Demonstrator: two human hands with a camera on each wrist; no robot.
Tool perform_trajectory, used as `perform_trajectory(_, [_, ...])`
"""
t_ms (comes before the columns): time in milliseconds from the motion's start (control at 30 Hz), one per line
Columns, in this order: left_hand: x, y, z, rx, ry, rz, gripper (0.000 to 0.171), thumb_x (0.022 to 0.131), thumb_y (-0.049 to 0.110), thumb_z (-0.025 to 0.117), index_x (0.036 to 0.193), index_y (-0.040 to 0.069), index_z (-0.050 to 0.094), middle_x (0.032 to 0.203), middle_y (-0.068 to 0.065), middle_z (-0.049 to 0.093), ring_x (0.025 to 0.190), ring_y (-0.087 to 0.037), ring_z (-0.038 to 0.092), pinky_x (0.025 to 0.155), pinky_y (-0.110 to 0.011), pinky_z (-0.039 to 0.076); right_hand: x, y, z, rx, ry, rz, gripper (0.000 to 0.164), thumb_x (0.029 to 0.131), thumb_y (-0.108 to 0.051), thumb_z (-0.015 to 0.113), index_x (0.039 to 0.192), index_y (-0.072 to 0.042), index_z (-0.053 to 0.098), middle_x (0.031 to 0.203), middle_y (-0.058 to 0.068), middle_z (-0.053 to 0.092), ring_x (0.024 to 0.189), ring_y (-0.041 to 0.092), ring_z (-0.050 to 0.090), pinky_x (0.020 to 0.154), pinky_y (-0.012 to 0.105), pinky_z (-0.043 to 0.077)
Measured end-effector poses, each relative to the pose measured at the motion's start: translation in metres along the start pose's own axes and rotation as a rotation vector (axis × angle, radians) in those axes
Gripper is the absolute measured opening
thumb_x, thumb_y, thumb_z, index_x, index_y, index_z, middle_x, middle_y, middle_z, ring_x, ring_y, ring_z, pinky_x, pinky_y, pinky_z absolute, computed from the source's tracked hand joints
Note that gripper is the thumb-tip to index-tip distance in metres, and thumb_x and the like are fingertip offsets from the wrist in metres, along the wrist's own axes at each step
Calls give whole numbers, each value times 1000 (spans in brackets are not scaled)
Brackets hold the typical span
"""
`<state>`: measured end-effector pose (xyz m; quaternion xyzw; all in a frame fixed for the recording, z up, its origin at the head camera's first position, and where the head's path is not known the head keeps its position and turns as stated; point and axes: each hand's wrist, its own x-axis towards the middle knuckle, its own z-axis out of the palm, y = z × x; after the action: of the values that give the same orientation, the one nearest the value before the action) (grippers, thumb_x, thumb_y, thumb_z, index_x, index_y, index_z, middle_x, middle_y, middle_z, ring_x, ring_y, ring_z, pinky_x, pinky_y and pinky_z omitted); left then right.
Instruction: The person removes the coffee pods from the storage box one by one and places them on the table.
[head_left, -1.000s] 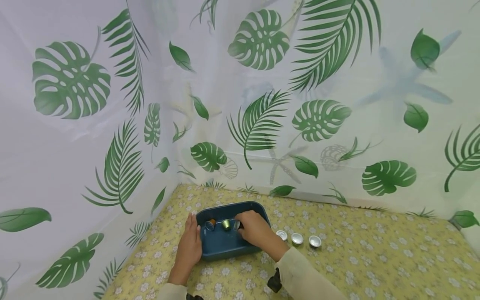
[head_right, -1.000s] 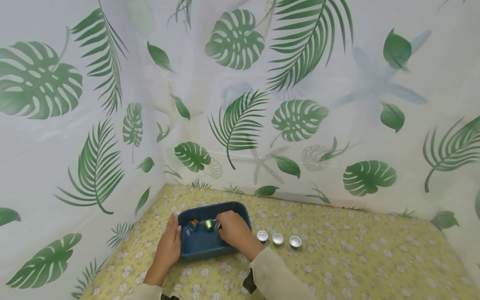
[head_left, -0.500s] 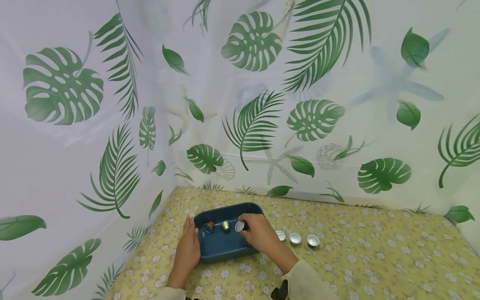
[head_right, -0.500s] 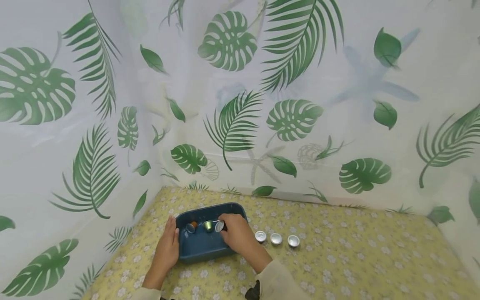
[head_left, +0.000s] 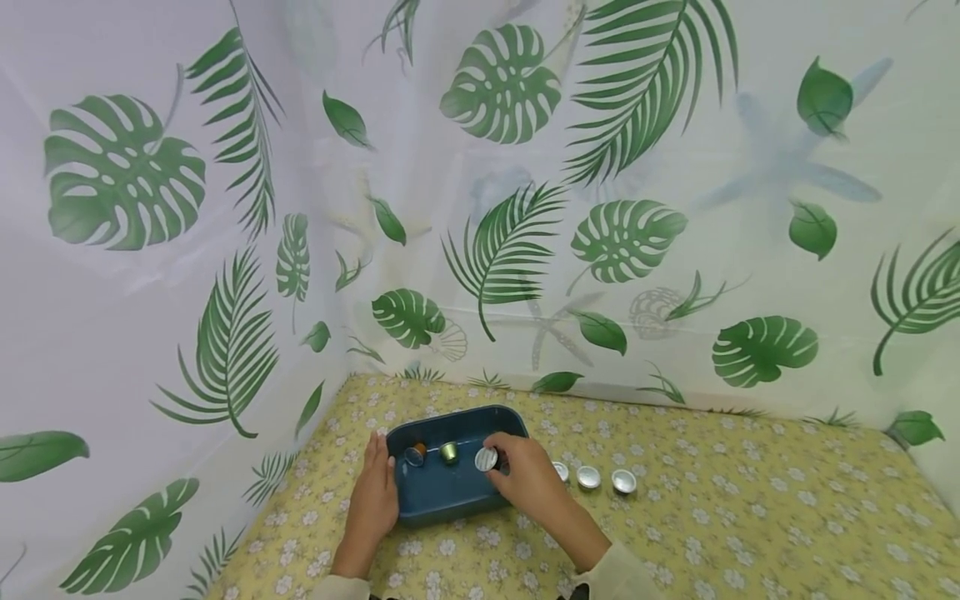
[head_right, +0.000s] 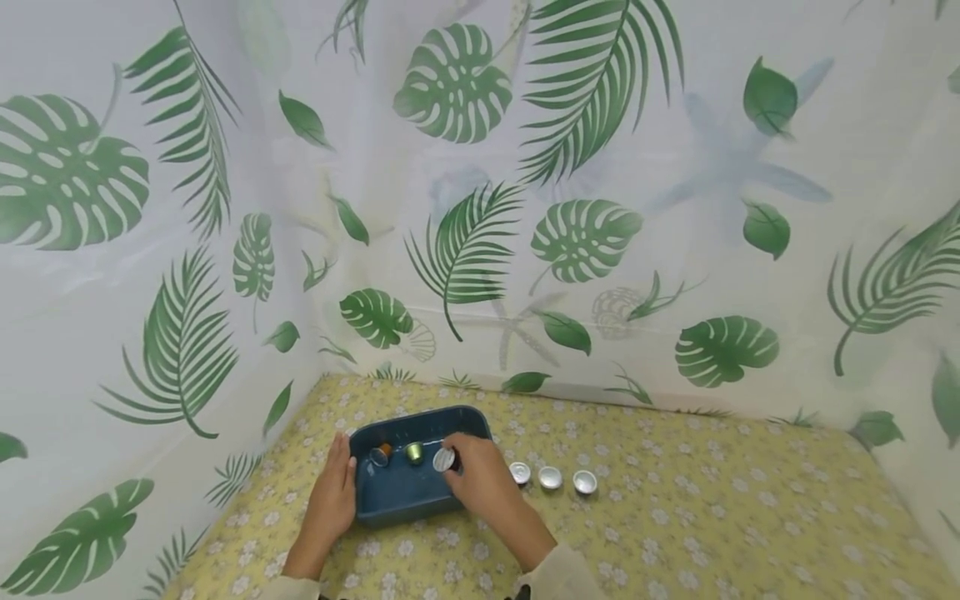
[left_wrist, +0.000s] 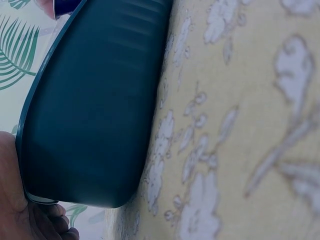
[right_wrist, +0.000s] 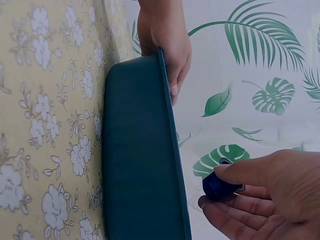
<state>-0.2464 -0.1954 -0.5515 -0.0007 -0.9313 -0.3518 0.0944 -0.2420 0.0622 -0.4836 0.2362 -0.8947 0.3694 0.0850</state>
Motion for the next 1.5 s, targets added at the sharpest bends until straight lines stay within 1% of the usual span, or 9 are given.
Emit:
perform_trajectory(233, [-2,0,1,-1,17,13,54,113,15,37,160,-5,20,168,-22,10,143,-46,34,107,-62,38,-9,2,-4,37,9,21,34,84,0,82,115,-1,69,93,3,70,75,15,62,62,24,49])
perform_trajectory(433, [-3,-2,0,-7,6,17,55,113,19,34,161,-3,18,169,-18,6,145,-44,33,109,-61,37,-17,1,-8,85,-8,25,34,83,3,81,115,-1,69,97,8,72,82,17,69,67,22,55])
perform_trajectory(567, [-2,-3,-1,-4,12,19,55,113,18,35,161,-2,17,169,-19,7,144,-45,33,108,-62,37,-21,1,-11,88,1,19,37,84,2,81,119,-2,70,101,10,74,87,20,72,70,22,57])
perform_trajectory(700, [-2,-4,-1,-2,18,29,55,113,18,35,161,-2,17,168,-20,8,146,-45,30,110,-62,35,-24,2,-14,73,-2,28,40,85,-1,81,124,-2,71,104,9,75,88,19,72,71,24,58])
perform_trajectory(800, [-1,-5,-1,0,11,30,55,113,19,34,161,-2,16,168,-20,7,148,-44,26,112,-61,33,-26,4,-14,89,-4,30,39,85,0,81,122,-1,72,105,10,75,88,19,73,72,25,59])
perform_trajectory(933, [-1,-5,0,-3,15,17,55,113,18,35,161,-3,17,169,-20,8,149,-43,25,112,-61,33,-30,5,-15,138,21,21,34,84,4,79,118,1,72,106,13,75,89,22,74,74,27,60])
perform_trajectory(1133, [-1,-2,2,-12,7,11,55,113,17,36,160,-3,18,168,-20,9,149,-44,25,111,-61,34,-41,8,-16,162,70,37,32,83,6,79,114,0,72,105,10,74,88,20,72,74,26,59])
perform_trajectory(1300, [-1,-1,2,-3,3,14,54,113,16,36,160,-4,18,168,-21,9,148,-44,27,111,-61,35,-48,10,-19,179,83,49,31,83,8,78,113,0,72,104,10,74,87,20,72,75,28,60])
perform_trajectory(1500, [0,-2,0,3,0,14,54,113,17,34,161,-3,17,168,-21,8,148,-45,27,111,-61,35,-56,11,-22,174,113,83,33,81,11,79,111,1,71,102,9,73,87,22,71,75,20,57])
